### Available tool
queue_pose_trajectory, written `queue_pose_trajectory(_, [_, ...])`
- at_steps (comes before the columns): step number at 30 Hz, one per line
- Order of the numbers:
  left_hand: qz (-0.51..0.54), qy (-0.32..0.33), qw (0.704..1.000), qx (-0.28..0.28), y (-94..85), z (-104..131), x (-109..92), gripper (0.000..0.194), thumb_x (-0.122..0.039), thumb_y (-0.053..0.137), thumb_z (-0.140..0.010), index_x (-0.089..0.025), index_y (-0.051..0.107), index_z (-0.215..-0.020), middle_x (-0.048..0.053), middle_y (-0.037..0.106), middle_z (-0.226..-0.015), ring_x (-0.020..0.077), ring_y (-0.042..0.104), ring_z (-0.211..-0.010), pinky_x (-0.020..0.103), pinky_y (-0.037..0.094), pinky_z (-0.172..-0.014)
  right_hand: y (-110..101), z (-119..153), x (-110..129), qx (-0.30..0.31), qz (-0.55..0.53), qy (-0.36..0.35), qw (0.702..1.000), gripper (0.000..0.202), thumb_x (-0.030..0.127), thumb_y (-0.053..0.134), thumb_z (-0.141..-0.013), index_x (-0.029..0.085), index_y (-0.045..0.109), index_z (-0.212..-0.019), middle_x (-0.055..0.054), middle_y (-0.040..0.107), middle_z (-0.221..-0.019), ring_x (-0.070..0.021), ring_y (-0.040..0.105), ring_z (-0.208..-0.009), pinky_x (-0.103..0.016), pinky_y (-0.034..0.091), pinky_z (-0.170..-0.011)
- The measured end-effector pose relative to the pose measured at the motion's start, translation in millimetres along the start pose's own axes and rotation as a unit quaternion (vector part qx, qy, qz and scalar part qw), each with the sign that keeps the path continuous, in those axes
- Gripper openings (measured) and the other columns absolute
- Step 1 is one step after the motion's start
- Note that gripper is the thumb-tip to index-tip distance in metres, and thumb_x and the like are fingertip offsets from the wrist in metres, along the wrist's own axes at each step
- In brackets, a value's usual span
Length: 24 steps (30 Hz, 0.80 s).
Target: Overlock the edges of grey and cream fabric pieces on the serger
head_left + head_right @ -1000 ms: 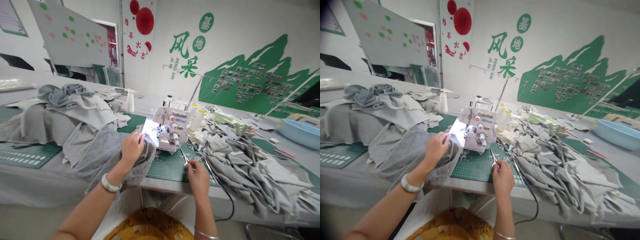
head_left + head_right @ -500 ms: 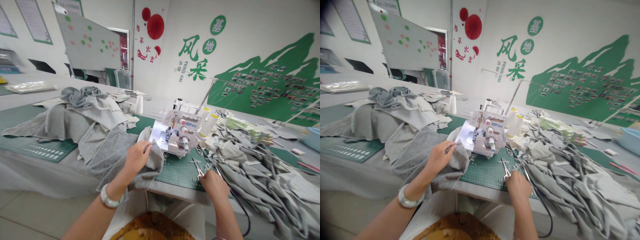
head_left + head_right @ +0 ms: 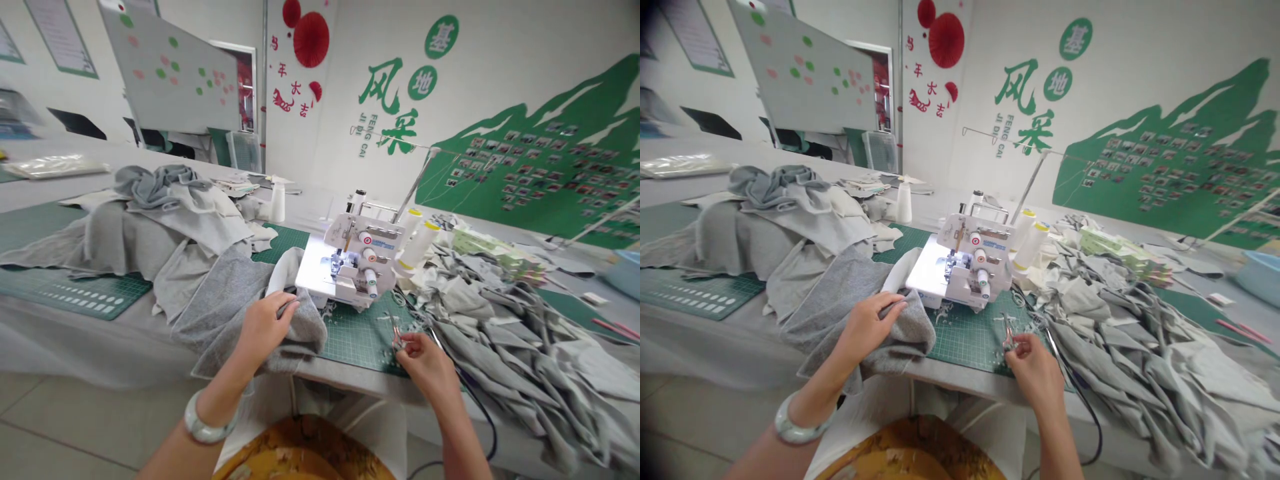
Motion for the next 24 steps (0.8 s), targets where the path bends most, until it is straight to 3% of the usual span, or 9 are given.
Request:
queue_pose_trajectory(2, [0.000, 0.006, 1.000, 0.016, 3.1, 2, 0, 0.018, -0.028, 0.054, -0.089, -0.021, 0.070, -0.094, 0.003, 0.073, -0.099, 0.0201, 0.068, -0.093, 0.030, 0.048, -0.083, 2, 1, -4, -0.019, -0.125, 0.008, 0.992, 0.041, 0.035, 0.061, -0.065, 0.017, 0.066, -0.101, 0.000, 0.067, -0.067, -0.0180, 0.060, -0.057, -0.028, 0.041, -0.056])
queue_pose_trajectory(5, [0.005, 0.012, 0.999, 0.042, 6.3, 5, -2, 0.018, -0.027, 0.054, -0.090, -0.020, 0.070, -0.094, 0.002, 0.073, -0.098, 0.0195, 0.067, -0.091, 0.029, 0.047, -0.082, 12, 4, -6, -0.028, -0.307, 0.044, 0.950, 0.047, 0.039, 0.065, -0.061, 0.012, 0.067, -0.100, -0.002, 0.065, -0.068, -0.0161, 0.056, -0.055, -0.028, 0.043, -0.054])
queue_pose_trajectory(9, [0.019, 0.016, 0.997, 0.071, 6.2, 6, -7, 0.017, -0.026, 0.054, -0.090, -0.020, 0.069, -0.094, 0.002, 0.072, -0.095, 0.0185, 0.066, -0.090, 0.028, 0.046, -0.081, 22, 6, 5, -0.057, -0.439, 0.045, 0.896, 0.041, 0.036, 0.072, -0.058, 0.015, 0.066, -0.092, 0.001, 0.062, -0.070, -0.0116, 0.051, -0.053, -0.025, 0.041, -0.052])
queue_pose_trajectory(12, [0.039, 0.014, 0.996, 0.078, 4.2, 6, -7, 0.017, -0.026, 0.054, -0.090, -0.019, 0.069, -0.094, 0.001, 0.072, -0.095, 0.0177, 0.066, -0.091, 0.027, 0.046, -0.082, 27, 5, 16, -0.055, -0.478, 0.031, 0.876, 0.037, 0.034, 0.074, -0.059, 0.016, 0.065, -0.091, 0.004, 0.059, -0.069, -0.0087, 0.048, -0.050, -0.022, 0.037, -0.047])
queue_pose_trajectory(18, [0.046, 0.016, 0.995, 0.088, 4.6, 6, -4, 0.018, -0.026, 0.054, -0.090, -0.019, 0.070, -0.093, 0.002, 0.072, -0.094, 0.0172, 0.065, -0.089, 0.026, 0.045, -0.082, 33, 4, 30, -0.033, -0.496, 0.028, 0.868, 0.037, 0.040, 0.076, -0.062, 0.016, 0.063, -0.086, 0.003, 0.061, -0.065, -0.0079, 0.046, -0.045, -0.022, 0.033, -0.045])
queue_pose_trajectory(24, [0.045, 0.020, 0.995, 0.088, 5.9, 7, -5, 0.018, -0.026, 0.054, -0.090, -0.019, 0.070, -0.094, 0.002, 0.072, -0.094, 0.0173, 0.065, -0.089, 0.026, 0.045, -0.082, 33, 3, 35, -0.026, -0.468, 0.031, 0.883, 0.042, 0.049, 0.078, -0.060, 0.017, 0.060, -0.081, 0.001, 0.063, -0.061, -0.0128, 0.052, -0.049, -0.023, 0.036, -0.047])
Point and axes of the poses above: each hand's wrist, its own z-axis away from the middle knuckle, its own y-axis out of the palm, x = y × z, the point moved 5 cm from there along -z, towards the middle knuckle
